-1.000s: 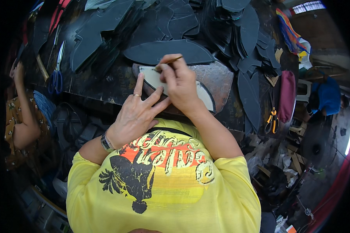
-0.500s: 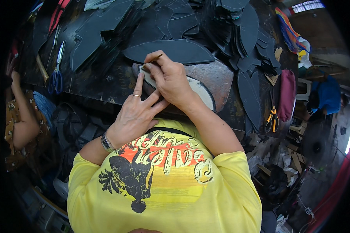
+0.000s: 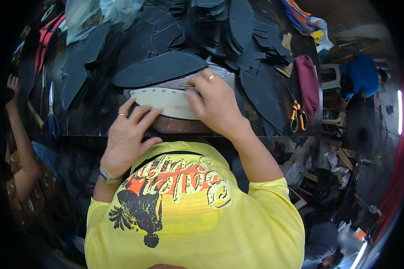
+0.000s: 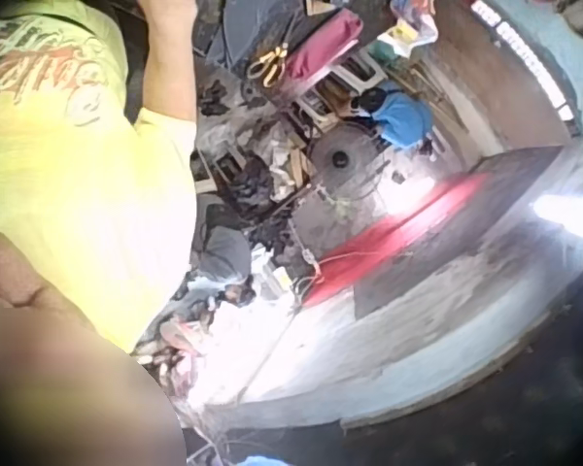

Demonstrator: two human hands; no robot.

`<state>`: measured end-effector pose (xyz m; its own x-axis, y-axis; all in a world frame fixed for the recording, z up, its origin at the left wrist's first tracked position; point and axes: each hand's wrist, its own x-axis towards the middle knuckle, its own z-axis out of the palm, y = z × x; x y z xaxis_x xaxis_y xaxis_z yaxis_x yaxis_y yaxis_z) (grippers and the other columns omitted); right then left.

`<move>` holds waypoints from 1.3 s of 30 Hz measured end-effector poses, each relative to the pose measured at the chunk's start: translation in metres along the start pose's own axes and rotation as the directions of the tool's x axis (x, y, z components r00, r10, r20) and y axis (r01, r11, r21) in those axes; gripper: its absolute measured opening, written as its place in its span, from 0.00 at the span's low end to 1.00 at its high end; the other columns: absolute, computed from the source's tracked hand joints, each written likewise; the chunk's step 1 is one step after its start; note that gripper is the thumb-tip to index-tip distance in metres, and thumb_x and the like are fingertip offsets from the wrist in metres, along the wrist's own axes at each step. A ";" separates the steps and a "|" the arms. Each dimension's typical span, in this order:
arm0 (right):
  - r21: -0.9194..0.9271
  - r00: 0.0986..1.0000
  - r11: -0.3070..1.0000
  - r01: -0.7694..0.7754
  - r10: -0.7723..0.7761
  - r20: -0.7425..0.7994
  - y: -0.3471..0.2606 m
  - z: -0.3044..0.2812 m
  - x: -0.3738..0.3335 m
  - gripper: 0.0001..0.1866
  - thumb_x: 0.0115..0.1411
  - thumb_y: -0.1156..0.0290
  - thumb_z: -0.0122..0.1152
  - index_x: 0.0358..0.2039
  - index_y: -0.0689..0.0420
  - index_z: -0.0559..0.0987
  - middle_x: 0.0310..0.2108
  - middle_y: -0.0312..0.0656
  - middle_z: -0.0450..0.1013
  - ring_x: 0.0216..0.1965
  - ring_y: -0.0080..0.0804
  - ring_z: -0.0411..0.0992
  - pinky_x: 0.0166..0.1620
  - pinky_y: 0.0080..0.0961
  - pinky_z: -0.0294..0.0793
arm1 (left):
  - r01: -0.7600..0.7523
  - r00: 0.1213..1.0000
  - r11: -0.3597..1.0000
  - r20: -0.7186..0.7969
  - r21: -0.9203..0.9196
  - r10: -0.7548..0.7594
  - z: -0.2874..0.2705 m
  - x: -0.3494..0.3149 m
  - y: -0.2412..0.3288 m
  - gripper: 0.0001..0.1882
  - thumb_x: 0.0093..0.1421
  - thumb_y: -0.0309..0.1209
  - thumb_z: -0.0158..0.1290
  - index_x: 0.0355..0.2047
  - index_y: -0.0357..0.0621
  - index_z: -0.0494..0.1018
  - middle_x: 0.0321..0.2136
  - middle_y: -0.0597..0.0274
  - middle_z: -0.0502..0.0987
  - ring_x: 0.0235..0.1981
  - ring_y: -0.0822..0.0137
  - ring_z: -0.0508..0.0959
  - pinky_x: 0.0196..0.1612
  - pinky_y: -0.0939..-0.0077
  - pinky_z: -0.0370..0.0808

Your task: The person repeatedly places a template on black sheet material, marks around it with a pencil, and stacks the marked pieces. They also pack some finished pieces into a plastic bag.

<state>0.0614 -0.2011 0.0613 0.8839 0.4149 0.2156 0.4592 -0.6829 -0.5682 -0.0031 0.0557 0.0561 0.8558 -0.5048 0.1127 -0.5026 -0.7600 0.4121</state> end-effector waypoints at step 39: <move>-0.141 0.770 0.799 -0.584 0.492 -0.406 0.119 -0.084 -0.167 0.30 0.47 0.63 0.79 0.49 0.62 0.82 0.48 0.47 0.76 0.52 0.44 0.72 0.57 0.35 0.71 | 0.042 0.964 0.976 -0.247 -0.213 -0.096 0.000 0.081 -0.056 0.16 0.61 0.30 0.63 0.50 0.42 0.80 0.49 0.49 0.81 0.54 0.50 0.80 0.57 0.63 0.76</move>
<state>-0.0241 -0.4021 0.0245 0.9426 -0.2602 0.2091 -0.1370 -0.8727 -0.4686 0.0946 0.0575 0.0422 0.9036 -0.3129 0.2927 -0.4283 -0.6763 0.5993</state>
